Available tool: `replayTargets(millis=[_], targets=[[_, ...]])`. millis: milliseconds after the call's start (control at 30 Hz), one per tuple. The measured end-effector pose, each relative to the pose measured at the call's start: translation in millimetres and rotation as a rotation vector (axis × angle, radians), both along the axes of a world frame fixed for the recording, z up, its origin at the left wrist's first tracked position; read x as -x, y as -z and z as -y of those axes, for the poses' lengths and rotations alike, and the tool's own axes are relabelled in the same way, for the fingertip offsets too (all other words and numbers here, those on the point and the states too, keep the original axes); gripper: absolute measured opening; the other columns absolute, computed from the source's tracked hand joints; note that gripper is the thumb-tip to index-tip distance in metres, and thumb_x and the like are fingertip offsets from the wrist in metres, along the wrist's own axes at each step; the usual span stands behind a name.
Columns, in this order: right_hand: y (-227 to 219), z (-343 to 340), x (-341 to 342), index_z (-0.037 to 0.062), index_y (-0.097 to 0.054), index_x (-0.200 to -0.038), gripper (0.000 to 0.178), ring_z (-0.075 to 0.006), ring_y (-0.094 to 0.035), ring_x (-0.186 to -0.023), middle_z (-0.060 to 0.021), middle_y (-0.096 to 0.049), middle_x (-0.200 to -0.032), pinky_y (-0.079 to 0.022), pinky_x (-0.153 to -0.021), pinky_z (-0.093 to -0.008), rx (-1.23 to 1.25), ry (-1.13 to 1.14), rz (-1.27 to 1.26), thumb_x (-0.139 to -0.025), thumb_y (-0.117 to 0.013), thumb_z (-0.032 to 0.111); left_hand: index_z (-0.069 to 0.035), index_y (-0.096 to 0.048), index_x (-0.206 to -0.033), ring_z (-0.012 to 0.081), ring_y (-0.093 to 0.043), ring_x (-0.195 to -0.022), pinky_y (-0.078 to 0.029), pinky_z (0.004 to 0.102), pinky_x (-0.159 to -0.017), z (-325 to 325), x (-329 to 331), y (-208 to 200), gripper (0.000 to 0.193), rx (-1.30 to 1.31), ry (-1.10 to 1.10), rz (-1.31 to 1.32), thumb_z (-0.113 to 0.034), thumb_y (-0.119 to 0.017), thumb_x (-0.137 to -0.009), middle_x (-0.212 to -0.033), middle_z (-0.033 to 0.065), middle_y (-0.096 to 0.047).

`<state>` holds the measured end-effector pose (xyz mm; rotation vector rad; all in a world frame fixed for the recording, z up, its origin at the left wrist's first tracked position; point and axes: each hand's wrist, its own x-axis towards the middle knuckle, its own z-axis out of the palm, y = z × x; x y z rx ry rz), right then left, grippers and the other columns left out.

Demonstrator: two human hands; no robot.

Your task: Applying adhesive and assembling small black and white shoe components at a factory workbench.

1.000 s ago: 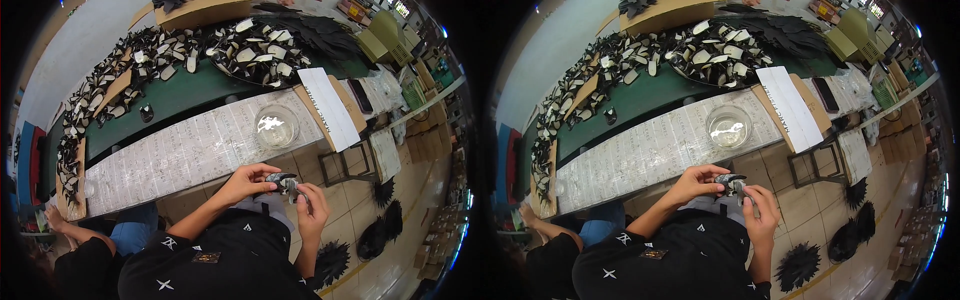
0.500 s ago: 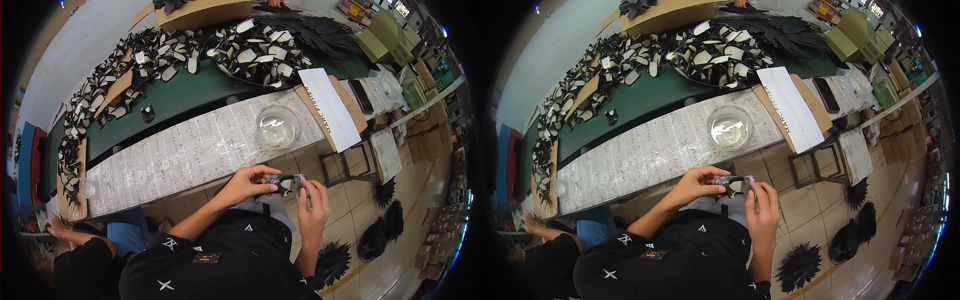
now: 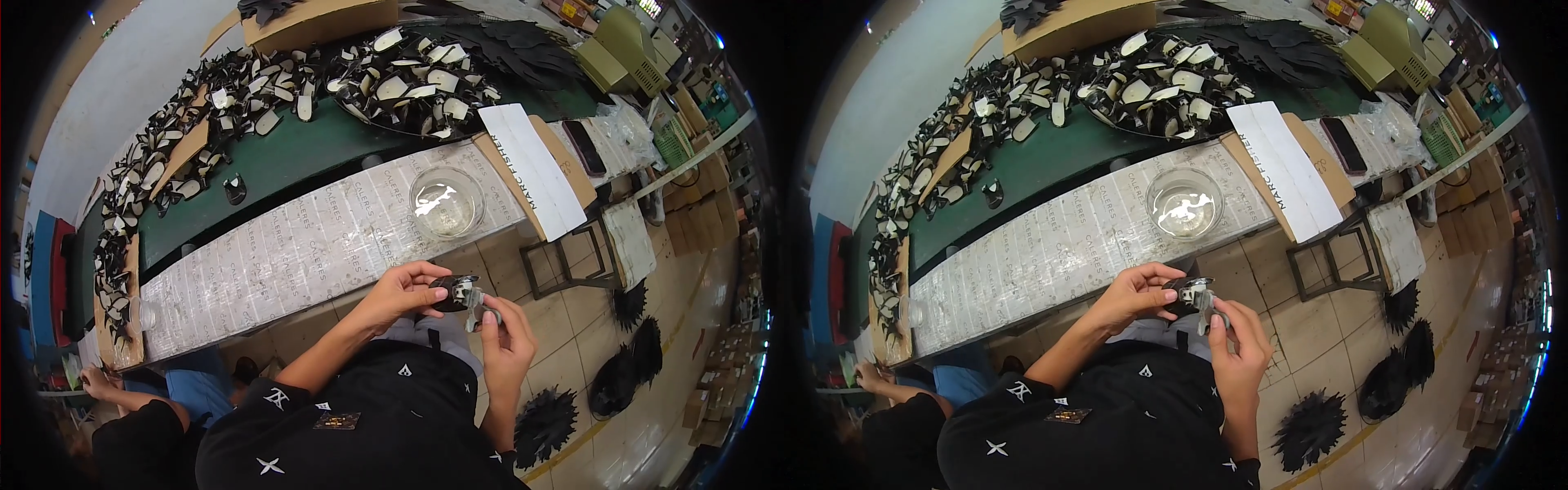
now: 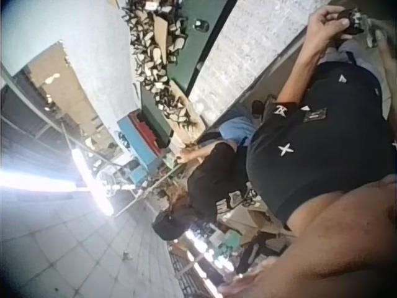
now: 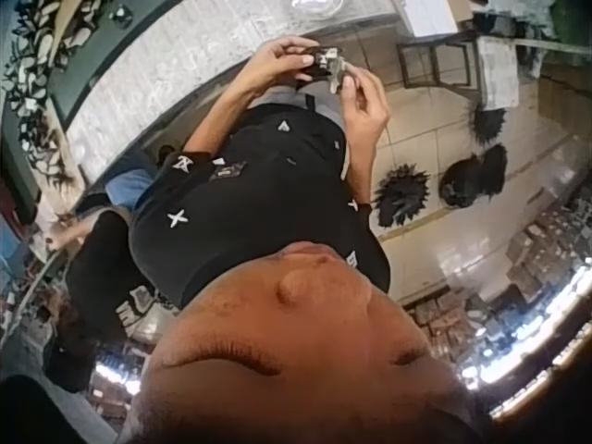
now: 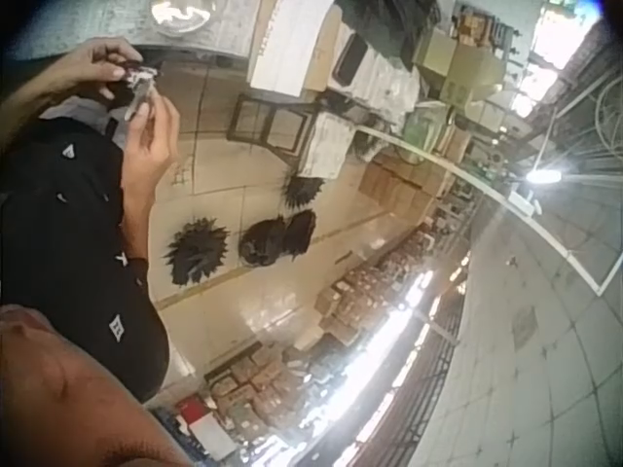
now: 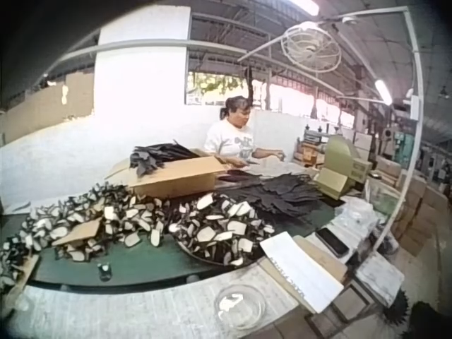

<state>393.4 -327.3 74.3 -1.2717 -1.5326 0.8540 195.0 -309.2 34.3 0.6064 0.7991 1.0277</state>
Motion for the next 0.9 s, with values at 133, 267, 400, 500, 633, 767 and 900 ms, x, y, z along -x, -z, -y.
replayTargets(millis=[133,267,400,500,633,767,900], targets=[[1,-1,4,-0.0013,-0.067,-0.106,0.02,-0.0183,-0.065,-0.083,-0.0128,-0.065,-0.101,-0.054,-0.067,-0.027,0.015,-0.052,0.024,-0.087,-0.063,0.001,0.001,-0.055,-0.121,0.0148,-0.064,-0.094,-0.059,0.0292,-0.076,-1,-2,0,0.037,-0.019,0.002,-0.012,-0.01,-0.068,-0.087,-0.106,0.0084,-0.064],[-2,-2,3,-0.0011,-0.067,-0.106,0.02,-0.0195,-0.064,-0.084,-0.0132,-0.064,-0.101,-0.054,-0.067,-0.0281,-0.004,-0.047,0.073,-0.087,-0.063,0.001,0.001,-0.055,-0.121,0.0143,-0.063,-0.094,-0.06,0.029,-0.076,-1,-2,-2,0.037,-0.002,-0.007,-0.006,-0.01,-0.068,-0.087,-0.106,0.008,-0.064],[-1,-3,-5,-0.0011,-0.066,-0.107,0.021,-0.0207,-0.064,-0.084,-0.0136,-0.063,-0.102,-0.054,-0.066,-0.0293,-0.112,0.029,0.205,-0.087,-0.063,0.001,0.0,-0.055,-0.121,0.014,-0.064,-0.093,-0.06,0.0291,-0.077,-1,-1,-1,0.038,0.008,-0.01,-0.014,-0.01,-0.068,-0.087,-0.106,0.0075,-0.063],[-1,-4,-9,-0.0013,-0.066,-0.107,0.021,-0.0209,-0.064,-0.084,-0.0136,-0.063,-0.102,-0.054,-0.067,-0.0295,-0.122,0.091,0.223,-0.087,-0.063,0.0,0.0,-0.056,-0.12,0.0132,-0.064,-0.093,-0.06,0.029,-0.076,-2,-1,1,0.037,0.014,-0.015,-0.01,-0.011,-0.068,-0.088,-0.105,0.0067,-0.063],[-5,-3,-11,-0.0012,-0.067,-0.106,0.02,-0.0201,-0.064,-0.084,-0.0124,-0.064,-0.101,-0.054,-0.067,-0.0291,-0.081,0.107,0.121,-0.086,-0.063,0.0,-0.001,-0.057,-0.119,0.0117,-0.063,-0.092,-0.06,0.0284,-0.076,-2,-1,2,0.033,0.064,-0.009,0.01,-0.01,-0.066,-0.089,-0.104,0.005,-0.063],[-9,0,-4,-0.0011,-0.067,-0.105,0.02,-0.0197,-0.064,-0.083,-0.0123,-0.064,-0.099,-0.053,-0.067,-0.0282,-0.059,0.055,0.103,-0.086,-0.063,0.0,-0.002,-0.058,-0.119,0.0109,-0.063,-0.093,-0.06,0.0277,-0.076,-2,-4,3,0.031,0.064,-0.013,0.013,-0.009,-0.065,-0.09,-0.104,0.0035,-0.063],[-5,-2,-2,-0.0012,-0.067,-0.105,0.02,-0.0206,-0.064,-0.081,-0.0132,-0.064,-0.099,-0.053,-0.066,-0.0285,-0.07,-0.031,0.129,-0.086,-0.063,0.0,-0.001,-0.057,-0.118,0.0118,-0.063,-0.095,-0.059,0.027,-0.075,-3,-5,3,0.031,0.072,-0.005,0.004,-0.01,-0.066,-0.089,-0.107,0.0056,-0.064]])
